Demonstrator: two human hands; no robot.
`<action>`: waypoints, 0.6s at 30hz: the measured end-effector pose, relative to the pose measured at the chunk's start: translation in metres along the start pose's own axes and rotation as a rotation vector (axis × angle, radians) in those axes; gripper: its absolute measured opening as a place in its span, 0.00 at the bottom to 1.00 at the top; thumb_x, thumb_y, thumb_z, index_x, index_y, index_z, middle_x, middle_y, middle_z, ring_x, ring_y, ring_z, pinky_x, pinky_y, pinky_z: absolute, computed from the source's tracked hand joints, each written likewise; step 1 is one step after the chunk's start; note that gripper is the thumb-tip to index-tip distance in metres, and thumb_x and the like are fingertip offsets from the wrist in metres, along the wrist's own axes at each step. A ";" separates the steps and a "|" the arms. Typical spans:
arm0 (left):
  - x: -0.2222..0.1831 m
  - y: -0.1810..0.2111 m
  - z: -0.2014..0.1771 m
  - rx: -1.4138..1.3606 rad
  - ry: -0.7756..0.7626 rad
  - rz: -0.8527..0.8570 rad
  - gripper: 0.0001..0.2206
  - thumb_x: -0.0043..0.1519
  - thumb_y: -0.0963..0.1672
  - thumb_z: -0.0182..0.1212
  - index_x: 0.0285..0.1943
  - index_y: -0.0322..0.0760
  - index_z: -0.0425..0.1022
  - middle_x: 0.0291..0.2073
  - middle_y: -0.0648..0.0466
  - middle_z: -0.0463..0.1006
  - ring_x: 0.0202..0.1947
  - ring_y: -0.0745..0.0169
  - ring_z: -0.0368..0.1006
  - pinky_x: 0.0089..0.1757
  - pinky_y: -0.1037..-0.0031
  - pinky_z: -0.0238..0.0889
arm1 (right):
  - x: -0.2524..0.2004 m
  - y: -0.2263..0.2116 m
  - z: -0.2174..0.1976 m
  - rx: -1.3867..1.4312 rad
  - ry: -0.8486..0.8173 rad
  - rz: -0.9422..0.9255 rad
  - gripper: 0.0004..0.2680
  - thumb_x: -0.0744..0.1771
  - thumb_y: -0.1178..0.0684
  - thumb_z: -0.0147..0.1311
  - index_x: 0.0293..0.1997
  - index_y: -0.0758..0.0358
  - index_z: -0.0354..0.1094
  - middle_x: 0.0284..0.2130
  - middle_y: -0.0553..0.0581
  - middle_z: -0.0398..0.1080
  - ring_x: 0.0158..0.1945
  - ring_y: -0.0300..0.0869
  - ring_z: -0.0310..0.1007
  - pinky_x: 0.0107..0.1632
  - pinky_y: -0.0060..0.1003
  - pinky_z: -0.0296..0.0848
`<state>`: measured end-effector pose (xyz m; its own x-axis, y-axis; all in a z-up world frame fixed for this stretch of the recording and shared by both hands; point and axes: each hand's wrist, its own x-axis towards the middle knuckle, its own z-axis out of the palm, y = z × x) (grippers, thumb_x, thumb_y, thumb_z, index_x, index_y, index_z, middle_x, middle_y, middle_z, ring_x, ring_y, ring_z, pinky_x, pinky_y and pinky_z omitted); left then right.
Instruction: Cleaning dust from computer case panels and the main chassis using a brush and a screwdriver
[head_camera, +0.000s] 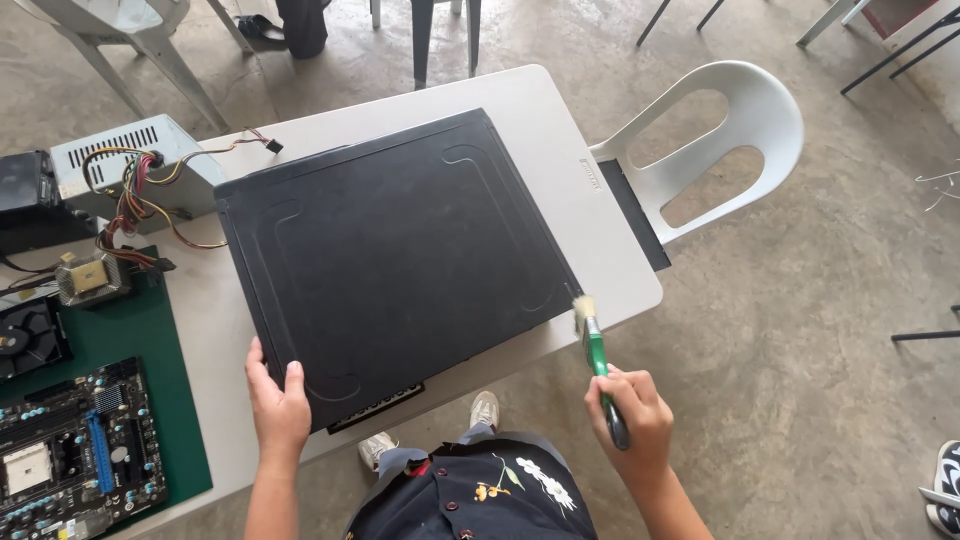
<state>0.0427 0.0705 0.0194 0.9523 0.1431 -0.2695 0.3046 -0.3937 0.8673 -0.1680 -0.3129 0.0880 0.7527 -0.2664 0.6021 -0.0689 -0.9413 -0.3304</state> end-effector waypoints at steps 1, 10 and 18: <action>0.001 -0.006 0.003 0.001 0.000 -0.004 0.32 0.69 0.46 0.46 0.84 0.36 0.44 0.82 0.43 0.48 0.80 0.42 0.44 0.72 0.56 0.43 | 0.000 -0.014 0.006 0.001 -0.004 0.001 0.06 0.65 0.62 0.65 0.35 0.55 0.71 0.34 0.54 0.71 0.47 0.45 0.84 0.38 0.31 0.80; 0.009 -0.048 -0.002 -0.347 -0.170 -0.036 0.34 0.68 0.42 0.48 0.82 0.37 0.36 0.83 0.49 0.39 0.81 0.59 0.42 0.72 0.68 0.41 | -0.024 -0.181 0.073 1.002 -0.476 -0.291 0.03 0.69 0.61 0.62 0.42 0.64 0.72 0.38 0.60 0.70 0.46 0.50 0.82 0.49 0.37 0.80; 0.010 -0.030 -0.016 -0.264 -0.304 -0.013 0.30 0.66 0.45 0.52 0.77 0.38 0.43 0.80 0.50 0.46 0.81 0.61 0.42 0.72 0.66 0.42 | -0.001 -0.054 0.023 0.523 -0.133 0.071 0.04 0.64 0.61 0.66 0.37 0.56 0.78 0.35 0.51 0.78 0.44 0.42 0.78 0.54 0.36 0.76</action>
<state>0.0432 0.0983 -0.0026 0.9225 -0.1439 -0.3582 0.3391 -0.1414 0.9301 -0.1497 -0.2569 0.0886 0.8368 -0.2646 0.4792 0.1871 -0.6845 -0.7046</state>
